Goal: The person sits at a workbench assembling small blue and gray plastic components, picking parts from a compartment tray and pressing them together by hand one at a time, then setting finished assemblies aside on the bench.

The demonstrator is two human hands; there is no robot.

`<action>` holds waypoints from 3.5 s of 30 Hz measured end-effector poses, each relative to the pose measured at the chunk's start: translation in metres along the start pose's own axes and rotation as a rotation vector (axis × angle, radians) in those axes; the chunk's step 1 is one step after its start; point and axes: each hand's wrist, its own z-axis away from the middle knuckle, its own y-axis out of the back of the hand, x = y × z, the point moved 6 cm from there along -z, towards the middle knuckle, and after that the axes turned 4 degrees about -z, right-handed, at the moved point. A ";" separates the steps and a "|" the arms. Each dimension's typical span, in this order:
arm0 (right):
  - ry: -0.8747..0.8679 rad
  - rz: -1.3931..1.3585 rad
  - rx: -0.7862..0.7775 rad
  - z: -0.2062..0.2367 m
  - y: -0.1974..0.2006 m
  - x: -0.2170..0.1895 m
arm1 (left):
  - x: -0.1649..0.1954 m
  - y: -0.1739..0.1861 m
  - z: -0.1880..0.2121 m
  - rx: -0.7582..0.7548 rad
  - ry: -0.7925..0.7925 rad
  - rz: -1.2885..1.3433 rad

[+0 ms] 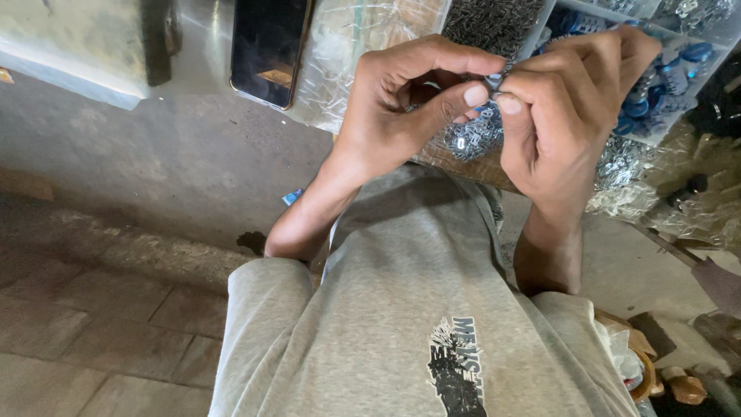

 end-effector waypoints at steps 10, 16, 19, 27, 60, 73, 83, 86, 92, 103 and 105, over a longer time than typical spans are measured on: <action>-0.013 -0.084 -0.041 0.002 0.006 0.003 | 0.007 0.002 -0.002 -0.010 -0.097 -0.091; -0.111 -0.229 -0.048 0.004 0.013 0.006 | 0.005 0.001 -0.004 -0.069 -0.095 -0.047; -0.148 -0.268 -0.048 0.005 0.014 0.007 | 0.000 -0.001 -0.004 -0.063 -0.061 -0.005; -0.099 -0.161 -0.061 0.001 0.012 0.003 | -0.010 0.000 0.000 -0.024 0.033 0.104; -0.149 0.353 0.334 0.057 0.057 0.037 | -0.009 0.005 -0.002 -0.027 0.045 0.182; -0.346 0.488 0.130 0.249 0.041 0.036 | -0.031 -0.020 0.025 0.031 0.227 0.322; -0.416 0.460 0.050 0.234 0.039 0.012 | -0.050 -0.055 0.038 -0.096 0.357 0.335; -0.370 0.385 0.077 0.226 0.042 0.013 | -0.055 -0.060 0.043 -0.116 0.383 0.350; -0.244 0.370 0.008 0.228 0.044 0.017 | -0.062 -0.072 0.050 -0.149 0.433 0.358; -0.770 0.973 0.380 0.291 0.132 0.099 | -0.060 -0.070 0.047 -0.158 0.382 0.284; -0.744 0.893 0.286 0.292 0.142 0.108 | -0.060 -0.069 0.045 -0.151 0.389 0.283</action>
